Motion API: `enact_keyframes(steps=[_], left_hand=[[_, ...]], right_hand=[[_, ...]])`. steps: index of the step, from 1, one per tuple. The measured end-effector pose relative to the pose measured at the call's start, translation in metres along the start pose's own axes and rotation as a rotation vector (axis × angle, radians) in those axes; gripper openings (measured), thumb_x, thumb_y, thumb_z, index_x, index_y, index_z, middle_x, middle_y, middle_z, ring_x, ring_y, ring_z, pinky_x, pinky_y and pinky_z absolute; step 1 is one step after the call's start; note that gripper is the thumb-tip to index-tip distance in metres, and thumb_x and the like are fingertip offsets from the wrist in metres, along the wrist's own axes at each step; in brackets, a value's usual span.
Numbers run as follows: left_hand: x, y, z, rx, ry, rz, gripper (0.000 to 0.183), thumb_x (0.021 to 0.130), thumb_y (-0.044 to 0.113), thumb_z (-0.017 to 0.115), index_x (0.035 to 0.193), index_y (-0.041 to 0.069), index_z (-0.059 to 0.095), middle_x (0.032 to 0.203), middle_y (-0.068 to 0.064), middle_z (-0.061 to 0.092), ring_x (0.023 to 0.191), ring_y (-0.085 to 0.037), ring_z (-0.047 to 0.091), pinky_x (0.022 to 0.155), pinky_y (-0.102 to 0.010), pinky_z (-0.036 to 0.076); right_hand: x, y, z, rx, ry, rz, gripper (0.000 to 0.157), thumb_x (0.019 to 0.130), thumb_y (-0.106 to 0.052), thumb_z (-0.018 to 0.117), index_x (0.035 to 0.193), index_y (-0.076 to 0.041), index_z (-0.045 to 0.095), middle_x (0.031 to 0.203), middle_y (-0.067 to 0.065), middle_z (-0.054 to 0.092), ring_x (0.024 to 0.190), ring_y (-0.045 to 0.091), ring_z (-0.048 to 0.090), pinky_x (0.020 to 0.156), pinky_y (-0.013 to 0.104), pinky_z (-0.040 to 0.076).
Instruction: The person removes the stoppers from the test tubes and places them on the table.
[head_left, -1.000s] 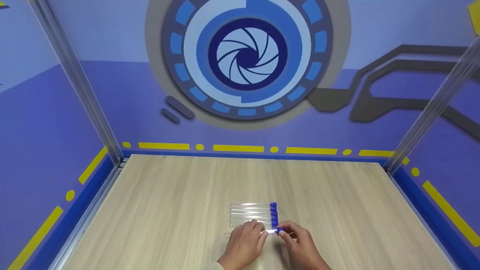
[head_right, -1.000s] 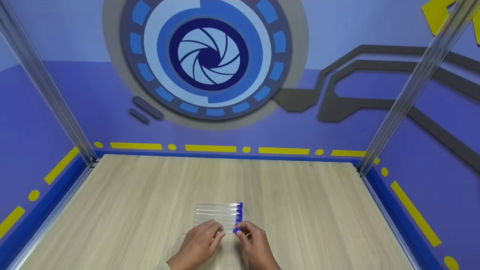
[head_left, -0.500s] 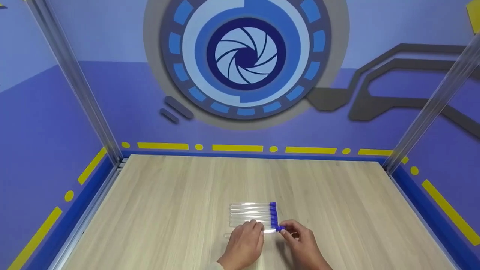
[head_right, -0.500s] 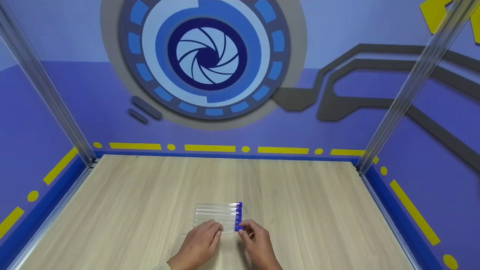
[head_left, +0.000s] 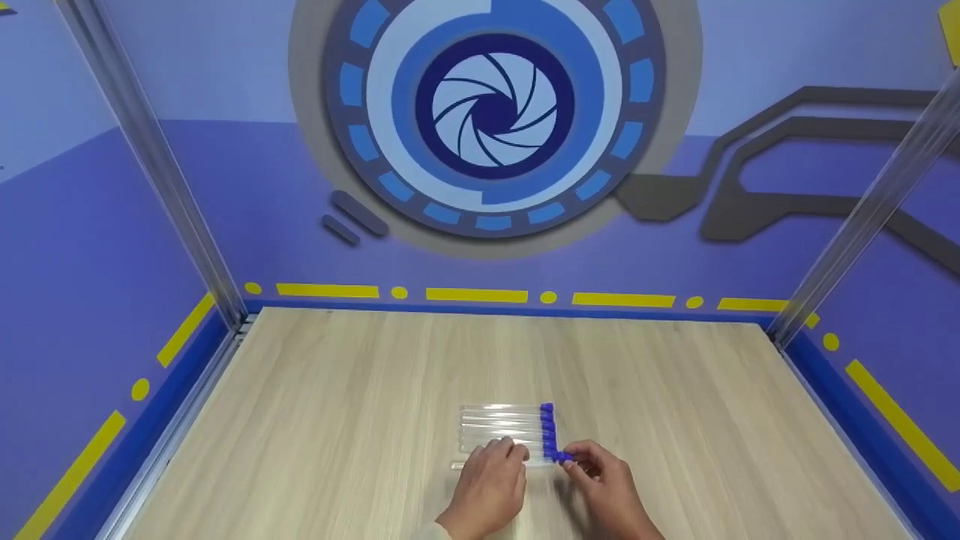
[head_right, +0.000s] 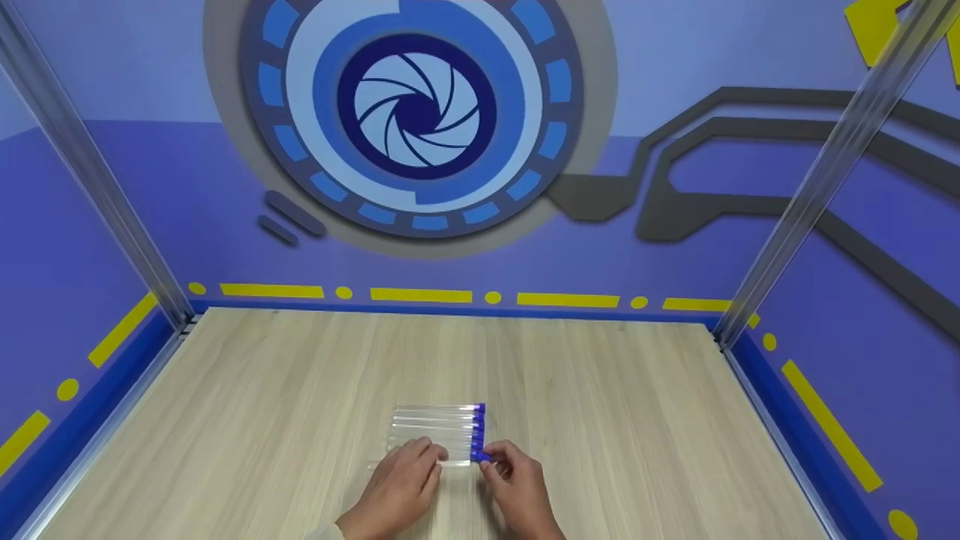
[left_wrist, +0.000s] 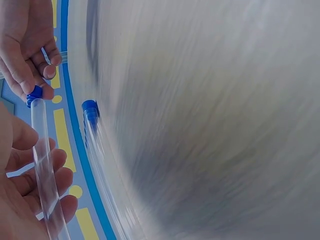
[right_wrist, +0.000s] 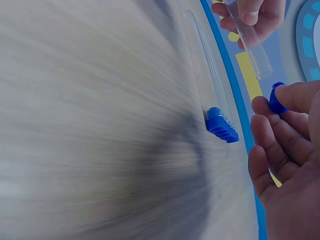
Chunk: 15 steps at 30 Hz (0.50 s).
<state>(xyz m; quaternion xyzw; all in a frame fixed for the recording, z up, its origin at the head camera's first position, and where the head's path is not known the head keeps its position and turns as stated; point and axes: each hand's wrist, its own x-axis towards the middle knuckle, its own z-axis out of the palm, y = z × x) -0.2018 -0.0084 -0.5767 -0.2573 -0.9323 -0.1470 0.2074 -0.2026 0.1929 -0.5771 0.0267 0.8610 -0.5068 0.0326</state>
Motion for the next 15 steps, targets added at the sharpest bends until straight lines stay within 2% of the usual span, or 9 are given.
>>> enact_keyframes(steps=[4, 11, 15], left_hand=[[-0.0001, -0.0011, 0.0007, -0.007, 0.0, 0.009, 0.007, 0.088, 0.016, 0.057, 0.092, 0.017, 0.063, 0.082, 0.006, 0.055, 0.077, -0.011, 0.055, 0.059, -0.023, 0.032], [0.0021, -0.001, -0.0004, -0.055, -0.091, -0.024, 0.009, 0.089, 0.017, 0.059, 0.097, 0.018, 0.064, 0.086, 0.006, 0.056, 0.079, -0.011, 0.055, 0.061, -0.023, 0.031], [0.0054, 0.0, 0.0006, -0.053, -0.106, -0.024, 0.011, 0.088, 0.018, 0.062, 0.099, 0.019, 0.065, 0.088, 0.006, 0.058, 0.08, -0.011, 0.055, 0.062, -0.024, 0.033]], right_hand=[[0.0009, 0.0028, 0.0016, -0.002, 0.021, -0.004, 0.014, 0.09, -0.017, 0.065, 0.104, -0.013, 0.064, 0.095, -0.001, 0.066, 0.084, 0.011, 0.057, 0.072, 0.02, 0.046], [0.0026, 0.0048, 0.0006, -0.005, 0.052, 0.005, 0.011, 0.091, -0.014, 0.064, 0.102, -0.014, 0.064, 0.095, -0.001, 0.063, 0.086, 0.013, 0.055, 0.074, 0.021, 0.045], [0.0033, 0.0064, 0.0002, -0.028, 0.084, -0.005, 0.011, 0.09, -0.012, 0.065, 0.1, -0.014, 0.063, 0.096, -0.001, 0.06, 0.084, 0.012, 0.054, 0.073, 0.02, 0.045]])
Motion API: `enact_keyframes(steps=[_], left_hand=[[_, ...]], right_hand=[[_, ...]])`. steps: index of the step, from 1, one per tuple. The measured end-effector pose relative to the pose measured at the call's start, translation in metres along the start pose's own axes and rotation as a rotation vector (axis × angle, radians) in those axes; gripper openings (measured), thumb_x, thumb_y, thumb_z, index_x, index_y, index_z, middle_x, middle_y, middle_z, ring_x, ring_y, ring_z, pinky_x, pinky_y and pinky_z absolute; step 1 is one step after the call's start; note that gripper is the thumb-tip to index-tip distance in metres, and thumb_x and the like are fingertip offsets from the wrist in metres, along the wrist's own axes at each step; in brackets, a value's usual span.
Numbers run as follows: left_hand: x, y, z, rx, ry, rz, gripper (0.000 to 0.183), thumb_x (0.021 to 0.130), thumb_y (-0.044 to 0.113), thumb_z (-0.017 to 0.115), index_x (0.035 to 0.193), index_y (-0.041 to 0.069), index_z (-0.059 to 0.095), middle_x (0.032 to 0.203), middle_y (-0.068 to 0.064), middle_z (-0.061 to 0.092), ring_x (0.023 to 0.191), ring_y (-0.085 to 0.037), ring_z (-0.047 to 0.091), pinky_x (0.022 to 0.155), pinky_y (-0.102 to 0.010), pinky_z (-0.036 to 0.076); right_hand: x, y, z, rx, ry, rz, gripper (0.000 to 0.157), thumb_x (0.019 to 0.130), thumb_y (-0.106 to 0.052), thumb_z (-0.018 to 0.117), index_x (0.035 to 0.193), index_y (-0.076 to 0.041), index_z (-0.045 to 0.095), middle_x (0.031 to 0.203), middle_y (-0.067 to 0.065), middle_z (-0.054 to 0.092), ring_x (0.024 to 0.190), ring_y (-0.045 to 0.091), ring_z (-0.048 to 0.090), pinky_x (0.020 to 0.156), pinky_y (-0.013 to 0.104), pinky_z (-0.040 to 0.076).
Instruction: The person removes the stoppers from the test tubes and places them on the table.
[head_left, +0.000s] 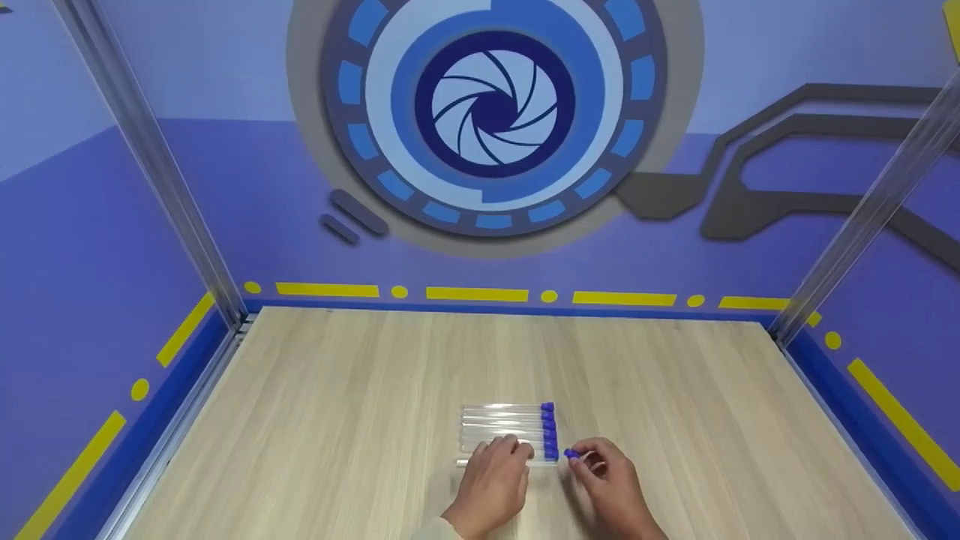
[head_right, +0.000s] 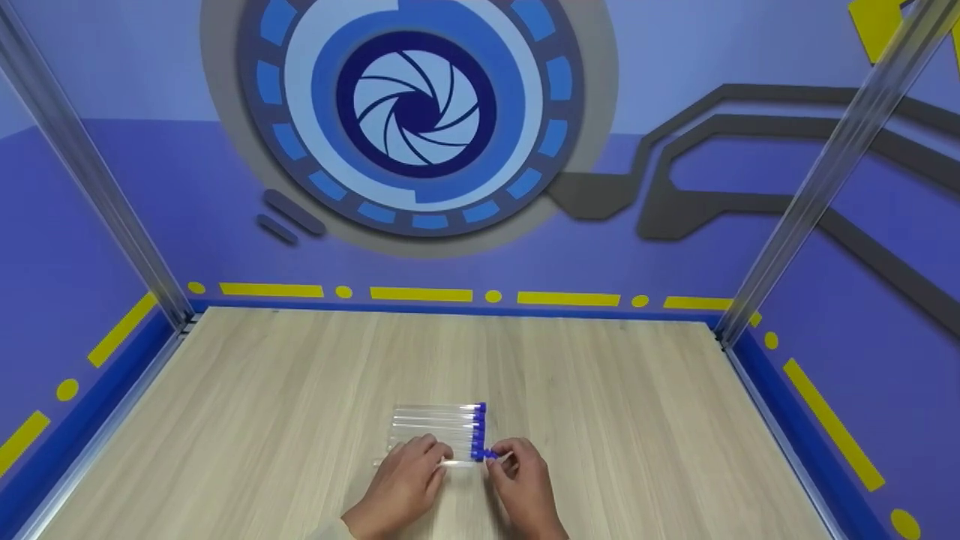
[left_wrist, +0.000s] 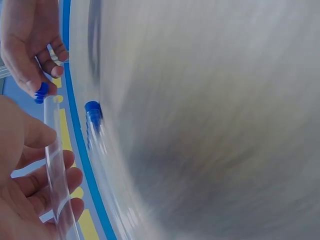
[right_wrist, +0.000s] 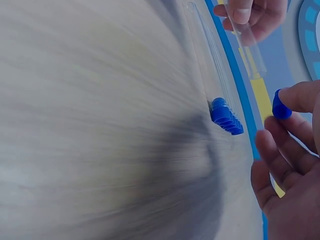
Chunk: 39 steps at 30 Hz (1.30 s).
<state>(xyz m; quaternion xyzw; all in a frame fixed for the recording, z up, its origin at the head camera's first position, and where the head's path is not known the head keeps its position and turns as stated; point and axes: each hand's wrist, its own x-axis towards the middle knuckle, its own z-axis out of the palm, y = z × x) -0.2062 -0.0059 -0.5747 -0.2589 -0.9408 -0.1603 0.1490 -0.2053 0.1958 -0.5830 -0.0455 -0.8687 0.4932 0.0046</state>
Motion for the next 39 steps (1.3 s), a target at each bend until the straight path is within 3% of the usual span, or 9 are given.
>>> enact_keyframes(steps=[5, 13, 20, 26, 39], left_hand=[[0.002, 0.001, 0.0015, 0.002, 0.009, 0.003, 0.013, 0.084, 0.017, 0.065, 0.096, 0.02, 0.066, 0.086, 0.006, 0.058, 0.078, -0.01, 0.055, 0.061, -0.023, 0.032], [0.0031, 0.0008, 0.0034, -0.024, -0.032, -0.013, 0.015, 0.082, 0.015, 0.067, 0.096, 0.021, 0.065, 0.087, 0.007, 0.058, 0.08, -0.009, 0.054, 0.063, -0.023, 0.032], [0.0041, 0.0017, 0.0056, 0.003, -0.007, -0.007, 0.016, 0.081, 0.01, 0.064, 0.093, 0.02, 0.066, 0.084, 0.007, 0.059, 0.078, -0.011, 0.056, 0.061, -0.024, 0.03], [0.0061, 0.0025, 0.0057, -0.003, -0.025, -0.017, 0.017, 0.081, 0.009, 0.064, 0.094, 0.02, 0.066, 0.084, 0.007, 0.059, 0.077, -0.011, 0.055, 0.061, -0.024, 0.03], [0.0082, 0.0022, 0.0098, -0.006, -0.025, -0.018, 0.013, 0.082, 0.011, 0.065, 0.091, 0.02, 0.066, 0.083, 0.006, 0.058, 0.077, -0.011, 0.055, 0.06, -0.023, 0.03]], right_hand=[[0.0008, 0.0003, 0.0007, -0.02, 0.029, 0.012, 0.012, 0.089, -0.009, 0.064, 0.101, -0.012, 0.063, 0.096, -0.001, 0.061, 0.083, 0.012, 0.052, 0.07, 0.02, 0.043], [0.0021, 0.0012, 0.002, -0.059, 0.042, 0.033, 0.016, 0.09, -0.009, 0.062, 0.106, -0.012, 0.063, 0.099, -0.001, 0.062, 0.086, 0.012, 0.053, 0.072, 0.021, 0.043], [0.003, 0.002, 0.0034, -0.113, 0.072, 0.032, 0.013, 0.09, -0.008, 0.062, 0.103, -0.012, 0.063, 0.095, -0.001, 0.062, 0.084, 0.011, 0.053, 0.071, 0.021, 0.043], [0.0063, 0.0023, 0.0032, -0.12, 0.062, 0.089, 0.012, 0.091, -0.008, 0.061, 0.103, -0.011, 0.062, 0.092, -0.002, 0.062, 0.084, 0.012, 0.053, 0.07, 0.023, 0.042], [0.0087, 0.0054, 0.0028, -0.226, 0.086, 0.09, 0.013, 0.089, -0.006, 0.062, 0.101, -0.009, 0.061, 0.096, 0.002, 0.058, 0.087, 0.015, 0.052, 0.074, 0.03, 0.043]])
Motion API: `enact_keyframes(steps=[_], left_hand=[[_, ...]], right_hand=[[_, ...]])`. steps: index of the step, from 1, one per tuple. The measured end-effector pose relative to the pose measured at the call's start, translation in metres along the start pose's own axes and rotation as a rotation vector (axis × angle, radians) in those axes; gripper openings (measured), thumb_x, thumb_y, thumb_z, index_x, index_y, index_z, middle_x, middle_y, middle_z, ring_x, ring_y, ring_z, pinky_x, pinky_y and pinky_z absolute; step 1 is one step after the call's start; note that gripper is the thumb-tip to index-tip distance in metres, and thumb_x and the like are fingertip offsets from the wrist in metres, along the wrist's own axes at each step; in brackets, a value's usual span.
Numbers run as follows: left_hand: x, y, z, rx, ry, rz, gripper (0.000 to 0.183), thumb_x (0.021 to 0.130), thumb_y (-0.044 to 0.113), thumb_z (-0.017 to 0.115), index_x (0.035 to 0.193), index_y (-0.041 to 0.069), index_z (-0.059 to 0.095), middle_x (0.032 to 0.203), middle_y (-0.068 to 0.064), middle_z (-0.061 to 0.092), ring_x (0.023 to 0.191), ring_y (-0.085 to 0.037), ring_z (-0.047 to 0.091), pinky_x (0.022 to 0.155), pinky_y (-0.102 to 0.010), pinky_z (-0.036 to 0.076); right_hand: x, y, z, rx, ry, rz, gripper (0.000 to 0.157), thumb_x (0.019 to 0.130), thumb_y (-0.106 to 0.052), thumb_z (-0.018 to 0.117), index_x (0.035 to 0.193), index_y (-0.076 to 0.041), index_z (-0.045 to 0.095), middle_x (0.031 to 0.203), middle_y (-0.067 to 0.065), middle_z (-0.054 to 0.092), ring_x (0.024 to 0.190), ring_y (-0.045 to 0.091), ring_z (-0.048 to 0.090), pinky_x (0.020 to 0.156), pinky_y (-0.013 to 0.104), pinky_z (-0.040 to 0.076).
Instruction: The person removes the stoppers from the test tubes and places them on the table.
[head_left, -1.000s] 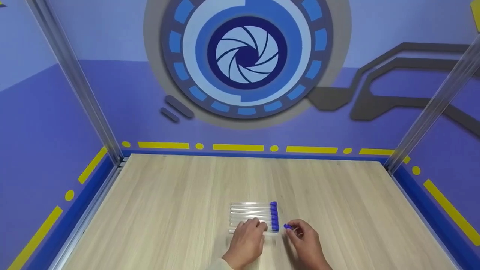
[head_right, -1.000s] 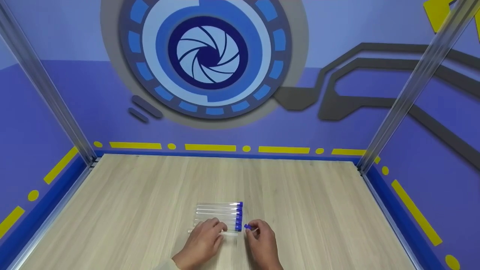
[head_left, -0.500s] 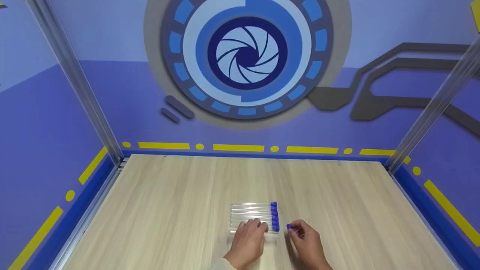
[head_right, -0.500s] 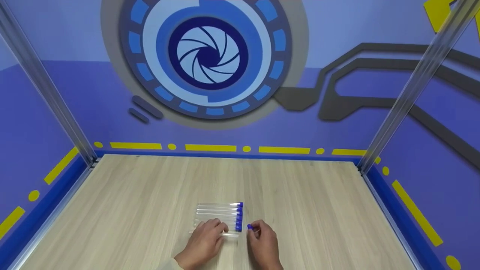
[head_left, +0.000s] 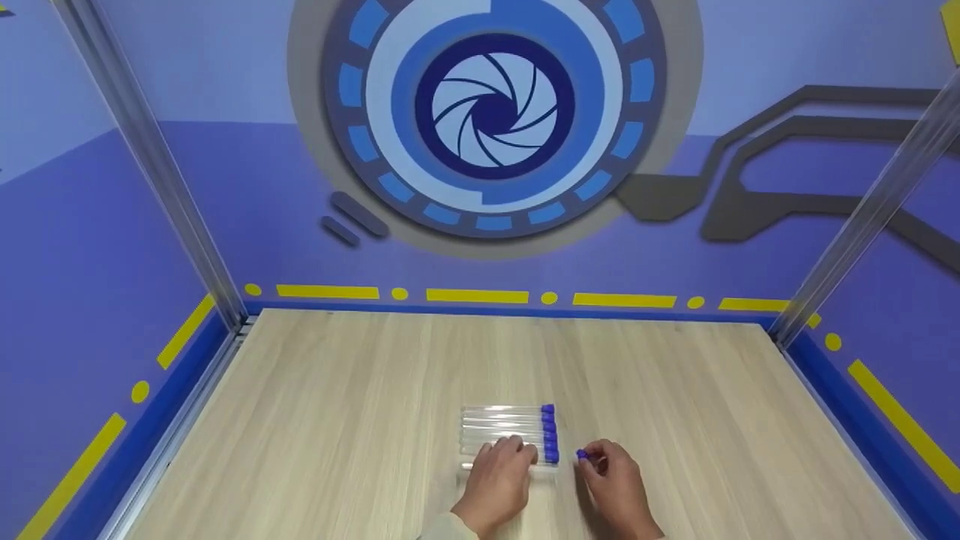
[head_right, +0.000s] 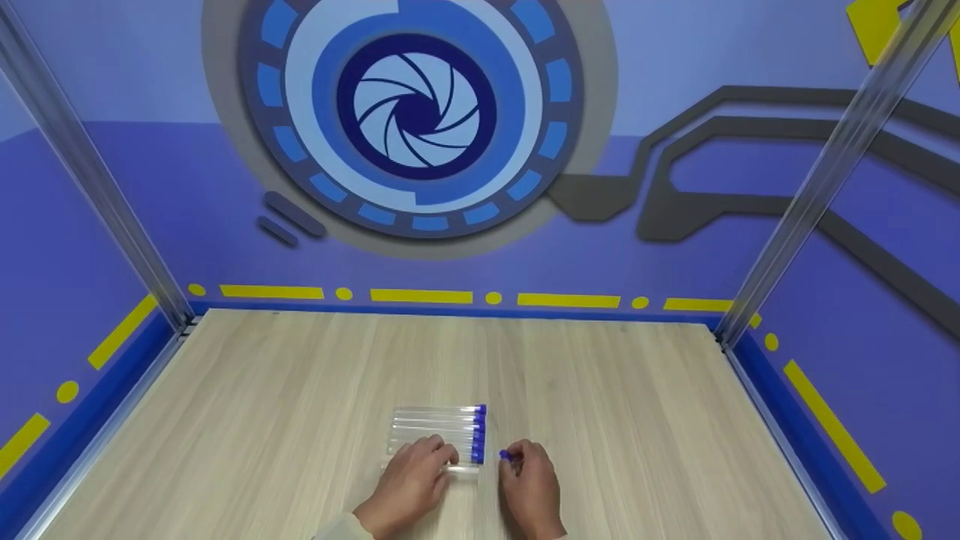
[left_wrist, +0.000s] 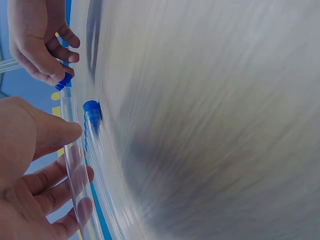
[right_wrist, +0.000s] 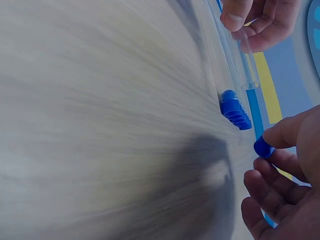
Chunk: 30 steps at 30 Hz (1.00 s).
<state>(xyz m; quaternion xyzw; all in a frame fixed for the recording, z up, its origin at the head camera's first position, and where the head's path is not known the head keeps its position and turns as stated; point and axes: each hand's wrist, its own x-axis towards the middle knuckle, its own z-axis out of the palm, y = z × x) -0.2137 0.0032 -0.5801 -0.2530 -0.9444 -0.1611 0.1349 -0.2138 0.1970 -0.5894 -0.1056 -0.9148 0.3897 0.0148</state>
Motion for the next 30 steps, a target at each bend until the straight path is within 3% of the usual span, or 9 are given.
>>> enact_keyframes(steps=[5, 19, 30], left_hand=[[0.0, -0.001, 0.001, -0.02, -0.007, -0.009, 0.013, 0.083, 0.011, 0.064, 0.091, 0.019, 0.066, 0.083, 0.005, 0.058, 0.075, -0.011, 0.054, 0.059, -0.022, 0.028], [0.003, -0.001, 0.003, -0.089, -0.144, -0.08, 0.017, 0.083, 0.007, 0.062, 0.093, 0.019, 0.07, 0.084, 0.005, 0.059, 0.072, -0.01, 0.05, 0.06, -0.024, 0.029], [0.003, -0.002, 0.011, -0.057, -0.132, -0.083, 0.012, 0.086, 0.011, 0.063, 0.091, 0.019, 0.07, 0.082, 0.004, 0.059, 0.072, -0.012, 0.053, 0.058, -0.024, 0.028]], right_hand=[[0.001, 0.002, 0.001, -0.016, -0.013, 0.009, 0.012, 0.09, -0.008, 0.062, 0.101, -0.01, 0.061, 0.094, 0.001, 0.058, 0.087, 0.015, 0.052, 0.074, 0.031, 0.043], [0.006, 0.007, 0.005, -0.058, -0.026, 0.014, 0.012, 0.089, -0.008, 0.064, 0.101, -0.009, 0.061, 0.094, 0.001, 0.058, 0.086, 0.015, 0.054, 0.075, 0.032, 0.044], [0.008, 0.008, 0.007, -0.102, 0.011, -0.026, 0.014, 0.085, -0.006, 0.068, 0.098, -0.008, 0.062, 0.092, 0.002, 0.06, 0.085, 0.014, 0.056, 0.075, 0.034, 0.046]])
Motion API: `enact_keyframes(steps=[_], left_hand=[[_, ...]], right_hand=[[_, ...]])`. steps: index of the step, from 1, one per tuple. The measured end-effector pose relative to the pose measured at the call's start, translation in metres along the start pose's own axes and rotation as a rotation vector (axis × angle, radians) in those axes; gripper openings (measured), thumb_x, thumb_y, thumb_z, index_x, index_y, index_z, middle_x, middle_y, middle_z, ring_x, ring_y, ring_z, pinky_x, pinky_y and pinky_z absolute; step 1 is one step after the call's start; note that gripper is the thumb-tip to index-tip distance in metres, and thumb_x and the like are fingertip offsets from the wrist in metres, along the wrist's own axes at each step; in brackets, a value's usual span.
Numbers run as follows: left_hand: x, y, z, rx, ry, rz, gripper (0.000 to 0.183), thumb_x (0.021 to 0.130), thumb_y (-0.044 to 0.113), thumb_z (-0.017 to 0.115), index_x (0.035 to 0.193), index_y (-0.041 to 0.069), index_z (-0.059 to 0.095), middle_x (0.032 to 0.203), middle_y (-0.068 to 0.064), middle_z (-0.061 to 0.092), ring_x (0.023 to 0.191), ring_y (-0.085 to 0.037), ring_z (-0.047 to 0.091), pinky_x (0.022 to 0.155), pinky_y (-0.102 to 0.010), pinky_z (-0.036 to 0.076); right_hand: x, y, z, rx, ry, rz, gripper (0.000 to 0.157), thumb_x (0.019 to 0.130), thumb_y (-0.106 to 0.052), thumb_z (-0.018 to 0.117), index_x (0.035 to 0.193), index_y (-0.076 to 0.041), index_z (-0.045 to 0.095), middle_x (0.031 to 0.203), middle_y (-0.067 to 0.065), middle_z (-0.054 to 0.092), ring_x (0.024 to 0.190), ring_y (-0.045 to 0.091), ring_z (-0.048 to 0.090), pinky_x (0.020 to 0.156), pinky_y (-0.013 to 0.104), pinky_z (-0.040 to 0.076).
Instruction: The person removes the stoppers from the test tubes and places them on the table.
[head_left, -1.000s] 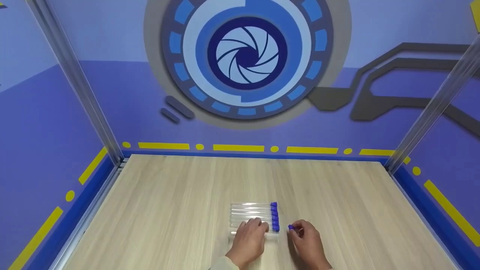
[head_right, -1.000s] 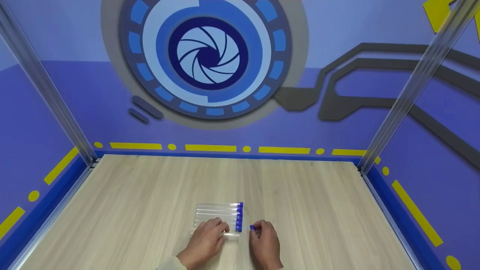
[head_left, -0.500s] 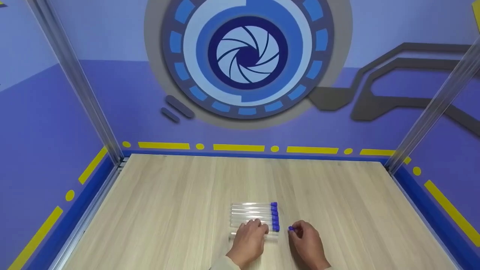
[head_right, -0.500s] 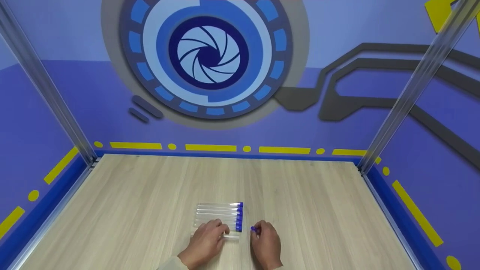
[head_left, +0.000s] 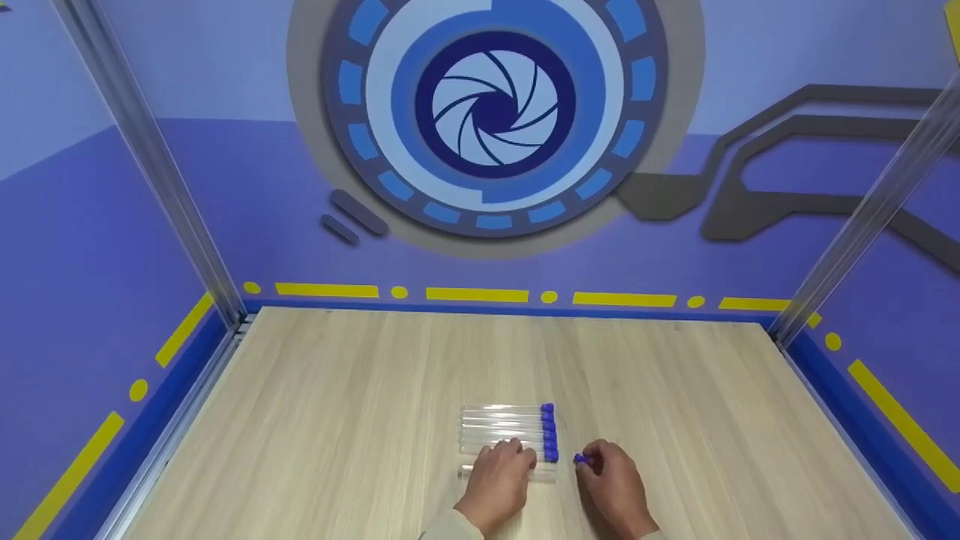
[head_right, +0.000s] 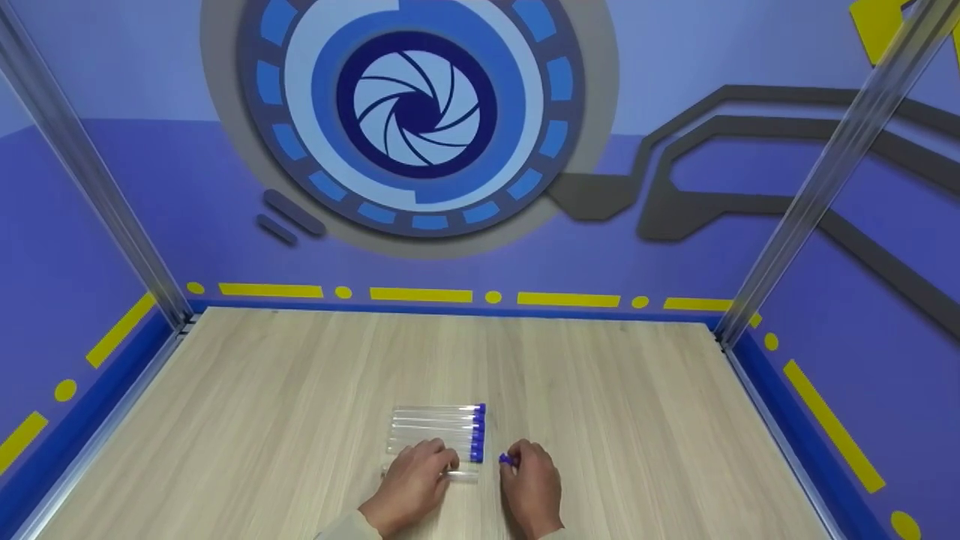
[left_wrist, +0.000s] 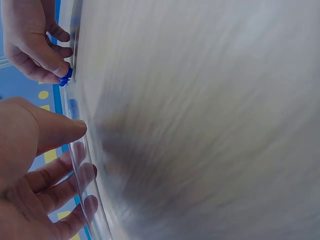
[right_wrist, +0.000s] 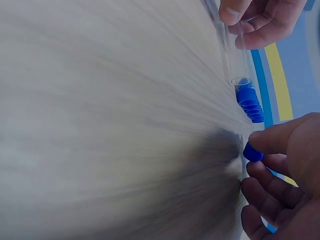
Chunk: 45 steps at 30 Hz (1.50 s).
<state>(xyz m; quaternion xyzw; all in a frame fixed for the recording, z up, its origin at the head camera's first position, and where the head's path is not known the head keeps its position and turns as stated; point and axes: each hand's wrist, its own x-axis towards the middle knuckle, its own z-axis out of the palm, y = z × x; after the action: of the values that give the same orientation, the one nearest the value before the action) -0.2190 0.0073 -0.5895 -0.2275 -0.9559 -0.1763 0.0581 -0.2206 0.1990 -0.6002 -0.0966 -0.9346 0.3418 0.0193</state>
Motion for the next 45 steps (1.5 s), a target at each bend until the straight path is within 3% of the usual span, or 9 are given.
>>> enact_keyframes(steps=[15, 24, 30, 34, 38, 45], left_hand=[[0.002, -0.002, 0.003, -0.002, -0.008, 0.007, 0.012, 0.085, 0.008, 0.062, 0.087, 0.018, 0.069, 0.076, 0.006, 0.055, 0.067, -0.008, 0.047, 0.056, -0.023, 0.026], [0.002, -0.005, 0.003, 0.026, 0.064, 0.043, 0.009, 0.085, 0.012, 0.064, 0.088, 0.017, 0.07, 0.08, 0.005, 0.058, 0.074, -0.01, 0.054, 0.059, -0.023, 0.031], [0.002, -0.006, 0.0, 0.044, 0.082, 0.045, 0.011, 0.081, 0.01, 0.066, 0.088, 0.018, 0.069, 0.082, 0.005, 0.06, 0.077, -0.011, 0.055, 0.06, -0.024, 0.033], [0.0, -0.007, -0.001, 0.056, 0.109, 0.052, 0.015, 0.077, 0.008, 0.068, 0.088, 0.018, 0.069, 0.082, 0.005, 0.058, 0.075, -0.011, 0.054, 0.059, -0.024, 0.032], [-0.001, -0.008, -0.003, 0.07, 0.155, 0.072, 0.021, 0.072, 0.007, 0.072, 0.089, 0.017, 0.067, 0.083, 0.004, 0.056, 0.078, -0.012, 0.053, 0.06, -0.025, 0.032], [-0.002, -0.011, -0.006, 0.102, 0.172, 0.064, 0.022, 0.071, 0.01, 0.074, 0.09, 0.017, 0.067, 0.087, 0.004, 0.056, 0.082, -0.014, 0.054, 0.062, -0.027, 0.034]], right_hand=[[0.002, 0.0, 0.0, -0.036, -0.019, -0.007, 0.014, 0.084, -0.007, 0.069, 0.097, -0.009, 0.063, 0.094, 0.002, 0.059, 0.088, 0.015, 0.055, 0.079, 0.034, 0.046], [0.002, -0.005, 0.001, -0.033, 0.014, -0.067, 0.014, 0.083, -0.01, 0.07, 0.096, -0.012, 0.065, 0.093, -0.001, 0.06, 0.091, 0.015, 0.054, 0.081, 0.035, 0.045], [0.0, -0.008, 0.005, -0.044, 0.036, -0.112, 0.008, 0.083, -0.013, 0.071, 0.09, -0.015, 0.069, 0.093, -0.002, 0.061, 0.088, 0.013, 0.051, 0.077, 0.033, 0.043], [-0.002, -0.011, 0.008, -0.065, 0.046, -0.142, 0.005, 0.082, -0.015, 0.072, 0.086, -0.017, 0.071, 0.094, -0.002, 0.061, 0.091, 0.014, 0.053, 0.081, 0.036, 0.044], [-0.003, -0.014, 0.01, -0.104, 0.034, -0.14, 0.004, 0.082, -0.018, 0.072, 0.086, -0.017, 0.072, 0.098, -0.002, 0.061, 0.097, 0.018, 0.054, 0.088, 0.042, 0.043], [-0.006, -0.02, 0.013, -0.217, 0.05, -0.158, 0.007, 0.08, -0.025, 0.076, 0.085, -0.02, 0.074, 0.107, -0.001, 0.062, 0.104, 0.022, 0.052, 0.088, 0.044, 0.039]])
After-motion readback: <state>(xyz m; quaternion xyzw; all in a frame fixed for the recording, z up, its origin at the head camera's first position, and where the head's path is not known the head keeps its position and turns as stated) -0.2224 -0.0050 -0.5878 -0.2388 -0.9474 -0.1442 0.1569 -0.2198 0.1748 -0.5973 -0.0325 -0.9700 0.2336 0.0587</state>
